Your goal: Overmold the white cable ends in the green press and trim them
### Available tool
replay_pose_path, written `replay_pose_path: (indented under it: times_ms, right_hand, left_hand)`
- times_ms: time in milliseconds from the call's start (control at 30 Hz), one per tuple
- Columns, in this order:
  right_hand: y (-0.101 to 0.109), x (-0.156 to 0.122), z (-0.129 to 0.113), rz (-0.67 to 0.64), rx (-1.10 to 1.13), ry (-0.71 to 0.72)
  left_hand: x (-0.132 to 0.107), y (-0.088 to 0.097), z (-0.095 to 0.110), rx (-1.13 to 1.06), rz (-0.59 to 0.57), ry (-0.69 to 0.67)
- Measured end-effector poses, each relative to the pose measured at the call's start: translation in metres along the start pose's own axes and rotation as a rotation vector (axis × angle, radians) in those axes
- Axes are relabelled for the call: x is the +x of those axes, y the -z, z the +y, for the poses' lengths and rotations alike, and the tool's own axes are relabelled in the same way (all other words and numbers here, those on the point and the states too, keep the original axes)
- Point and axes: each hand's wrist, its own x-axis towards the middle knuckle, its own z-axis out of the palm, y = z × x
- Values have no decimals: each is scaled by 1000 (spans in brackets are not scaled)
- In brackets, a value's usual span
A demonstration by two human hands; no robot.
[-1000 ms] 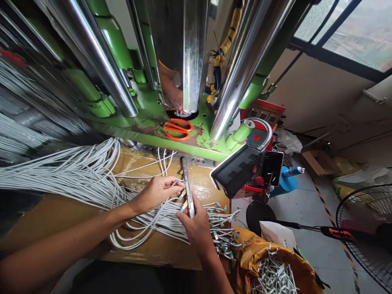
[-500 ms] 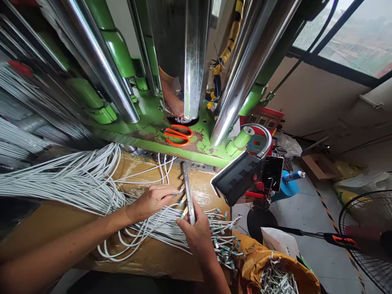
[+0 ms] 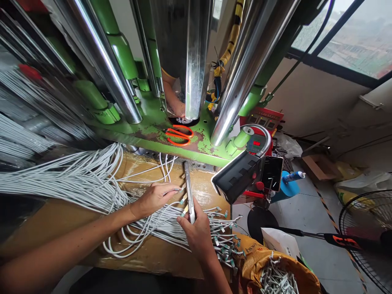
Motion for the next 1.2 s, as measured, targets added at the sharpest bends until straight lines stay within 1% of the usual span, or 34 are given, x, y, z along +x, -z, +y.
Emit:
replay_pose_path:
  times_ms: [67,133,200,233,300,333,400,500,567,633,733,800,900,1000,1067,1133,1200]
  right_hand:
    - [0,0,0,1,36,-22]
    - [0,0,0,5,55,-32]
    - [1,0,0,6,60,-37]
    - [1,1,1,3,63,-41]
    - [1,2,3,-7,71,-53]
    - [1,2,4,-10,78,-58]
    - [1,4,6,-11,91,-61]
    - [0,4,7,-1,111,-64]
    - [-1,4,7,0,116,-71]
    - [-1,4,8,5,111,-77]
    - [-1,5,10,13,96,-54]
    - [0,6,12,7,92,-43]
    - [0,6,12,3,81,-42]
    - [0,5,8,-2,57,-33]
    - [0,4,6,-5,25,-28]
    - [4,3,4,-8,-32,-18]
    - [10,2,4,-16,-149,-28]
  left_hand:
    - [1,5,5,-183,32,206]
    - [1,11,9,-489,66,370]
    - [1,18,11,-788,77,446]
    - [2,21,11,-893,81,473]
    - [5,26,9,-995,99,516]
    - [7,28,7,-994,109,523]
    - [14,30,0,-874,111,485]
    - [23,27,-9,-500,18,351]
    - [26,23,-14,-258,-24,224]
    - [27,19,-16,-86,-12,61]
    - [28,14,-19,61,26,-160]
    - [27,12,-21,125,31,-274]
    - [25,11,-22,211,6,-414]
    - [24,12,-20,260,-18,-468]
    - [27,13,-17,269,-7,-433]
    - [34,17,-12,296,-6,-364]
    - [44,21,-5,348,-55,-331]
